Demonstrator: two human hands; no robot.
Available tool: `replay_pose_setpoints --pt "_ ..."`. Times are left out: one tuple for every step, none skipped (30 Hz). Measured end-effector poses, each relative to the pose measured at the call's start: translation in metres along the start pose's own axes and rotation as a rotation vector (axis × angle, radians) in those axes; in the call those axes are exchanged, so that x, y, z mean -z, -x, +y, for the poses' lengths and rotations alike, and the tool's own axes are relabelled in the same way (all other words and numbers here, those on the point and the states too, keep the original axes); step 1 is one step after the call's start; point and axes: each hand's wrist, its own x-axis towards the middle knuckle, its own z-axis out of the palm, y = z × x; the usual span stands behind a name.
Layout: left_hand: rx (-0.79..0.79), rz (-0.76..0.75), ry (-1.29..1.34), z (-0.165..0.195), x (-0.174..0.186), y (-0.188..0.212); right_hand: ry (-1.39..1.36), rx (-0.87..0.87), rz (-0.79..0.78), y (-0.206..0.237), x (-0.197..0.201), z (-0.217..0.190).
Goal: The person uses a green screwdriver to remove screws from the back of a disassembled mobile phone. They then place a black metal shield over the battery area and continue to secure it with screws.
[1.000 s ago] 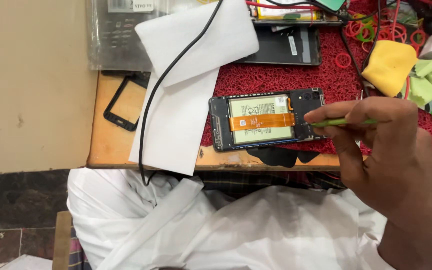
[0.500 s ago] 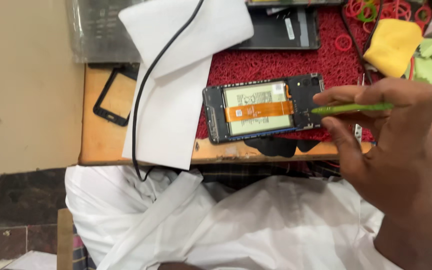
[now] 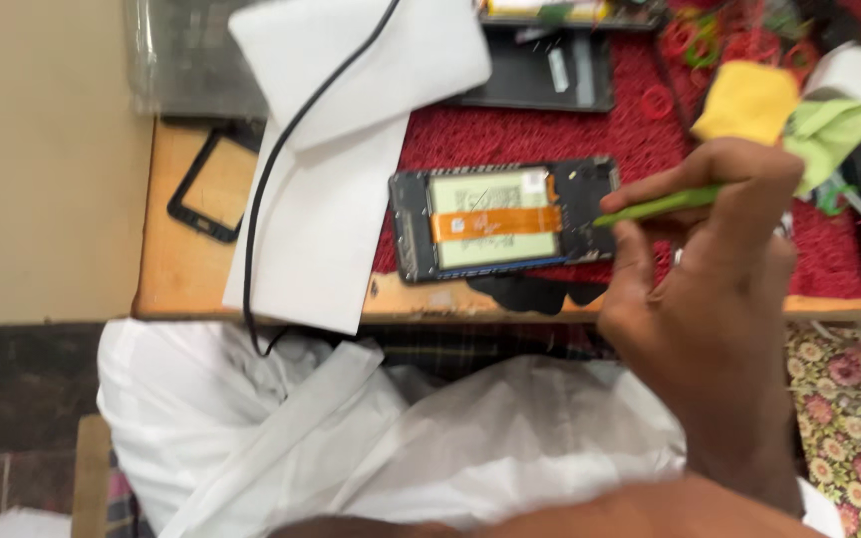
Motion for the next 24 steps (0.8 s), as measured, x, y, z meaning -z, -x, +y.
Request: replay_pose_setpoints --pt "-0.004 0.049 -0.061 0.002 0.001 -0.004 0.006 -0.012 0.021 -0.001 -0.001 -0.001" --pt "0.003 0.112 -0.108 0.003 0.008 -0.005 0.018 -0.086 0.057 -0.002 -0.002 0.0" --pt "0.007 0.173 -0.165 0.003 0.017 -0.005 0.026 -0.164 0.088 -0.002 -0.003 0.001" --pt "0.014 0.232 -0.262 0.001 0.025 -0.005 0.033 -0.241 0.121 -0.003 -0.004 0.003" --pt "0.024 0.285 -0.365 -0.005 0.034 -0.003 0.007 -0.276 0.14 -0.003 -0.005 0.006" --pt "0.036 0.33 -0.459 -0.013 0.042 -0.001 -0.015 -0.308 0.15 -0.002 -0.003 0.011" --pt "0.015 0.333 -0.549 -0.025 0.046 0.001 -0.039 -0.335 0.155 -0.002 -0.001 0.015" --pt "-0.005 0.332 -0.641 -0.037 0.051 0.003 -0.086 -0.299 0.14 -0.002 0.0 0.019" --pt "-0.022 0.334 -0.724 -0.049 0.053 0.006 -0.128 -0.267 0.12 -0.004 0.003 0.023" --pt "-0.036 0.322 -0.75 -0.06 0.053 0.009 -0.166 -0.238 0.099 -0.006 0.008 0.026" --pt "-0.052 0.31 -0.78 -0.069 0.053 0.011 -0.32 -0.276 0.108 -0.012 0.012 0.03" --pt "-0.07 0.299 -0.811 -0.077 0.053 0.012 -0.476 -0.31 0.115 -0.02 0.016 0.034" --pt "-0.099 0.283 -0.835 -0.084 0.052 0.012 -0.633 -0.344 0.118 -0.03 0.019 0.037" --pt "-0.128 0.265 -0.861 -0.088 0.051 0.011 -0.518 -0.319 0.084 -0.042 0.021 0.041" --pt "-0.157 0.247 -0.886 -0.091 0.051 0.009 -0.404 -0.294 0.051 -0.054 0.023 0.046" --pt "-0.172 0.233 -0.927 -0.093 0.051 0.007 -0.291 -0.267 0.017 -0.067 0.022 0.052" --pt "-0.185 0.217 -0.967 -0.094 0.052 0.005 -0.156 -0.256 -0.072 -0.081 0.015 0.059" --pt "-0.195 0.202 -1.004 -0.094 0.053 0.004 -0.02 -0.245 -0.163 -0.094 0.005 0.067" --pt "-0.201 0.204 -1.003 -0.093 0.053 0.004 0.119 -0.235 -0.256 -0.103 -0.005 0.075" --pt "-0.209 0.204 -1.0 -0.093 0.054 0.004 0.089 -0.126 -0.24 -0.108 -0.016 0.082" --pt "-0.219 0.205 -0.997 -0.093 0.055 0.004 0.061 -0.017 -0.224 -0.111 -0.028 0.089" --pt "-0.223 0.213 -0.976 -0.094 0.055 0.003 0.032 0.097 -0.206 -0.114 -0.035 0.096" --pt "-0.227 0.218 -0.958 -0.094 0.057 0.004 0.051 0.107 -0.191 -0.116 -0.04 0.103" --pt "-0.22 0.223 -0.941 -0.094 0.057 0.006 0.064 0.114 -0.183 -0.115 -0.045 0.107"
